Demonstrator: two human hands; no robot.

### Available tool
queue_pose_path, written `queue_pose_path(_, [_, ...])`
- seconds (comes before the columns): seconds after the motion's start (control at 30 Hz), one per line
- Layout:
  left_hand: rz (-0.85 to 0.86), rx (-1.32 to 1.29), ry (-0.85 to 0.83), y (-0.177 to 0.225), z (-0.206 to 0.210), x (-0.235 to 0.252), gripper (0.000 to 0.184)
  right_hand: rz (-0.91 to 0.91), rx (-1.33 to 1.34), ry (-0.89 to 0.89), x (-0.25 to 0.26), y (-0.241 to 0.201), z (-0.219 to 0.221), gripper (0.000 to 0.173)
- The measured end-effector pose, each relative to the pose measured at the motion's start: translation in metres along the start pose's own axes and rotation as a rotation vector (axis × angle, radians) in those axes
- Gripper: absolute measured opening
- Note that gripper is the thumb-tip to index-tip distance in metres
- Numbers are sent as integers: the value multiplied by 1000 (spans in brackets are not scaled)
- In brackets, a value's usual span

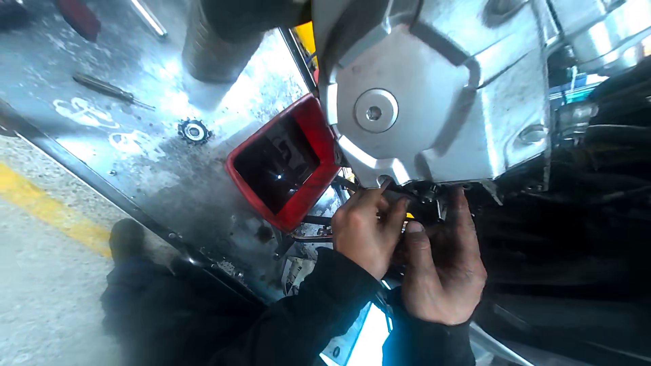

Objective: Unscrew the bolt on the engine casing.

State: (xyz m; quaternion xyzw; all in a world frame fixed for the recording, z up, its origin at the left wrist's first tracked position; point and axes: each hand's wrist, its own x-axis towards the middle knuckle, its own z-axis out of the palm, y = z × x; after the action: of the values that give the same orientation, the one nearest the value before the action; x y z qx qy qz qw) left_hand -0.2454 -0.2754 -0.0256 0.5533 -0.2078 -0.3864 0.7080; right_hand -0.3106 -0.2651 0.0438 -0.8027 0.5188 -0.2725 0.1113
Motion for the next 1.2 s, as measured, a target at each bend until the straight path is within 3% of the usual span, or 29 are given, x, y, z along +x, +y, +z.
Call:
queue_pose_path(0.13, [-374,-509,-123,10,3,-3,23,21,28,-1,-1,-2,-2,63])
queue_pose_path(0.23, [-457,-682,-97,16,4,-5,21,20,86,30,-2,0,-2,56])
queue_pose_path(0.37, [-403,-621,-80,23,-1,-15,31,9,63,33,-2,-1,-2,62])
queue_pose_path(0.67, [-143,-342,-112,33,-6,-17,38,-1,-6,23,-5,5,-4,41])
queue_pose_path(0.83, [-81,-246,-170,36,-6,-13,37,45,-1,28,-4,0,-5,36])
queue_pose_path(1.1, [-39,-169,-253,43,-9,-13,42,49,120,63,-4,-1,-5,46])
queue_pose_path(1.2, [15,-123,-255,41,-9,-15,44,-41,149,70,-3,3,-4,52])
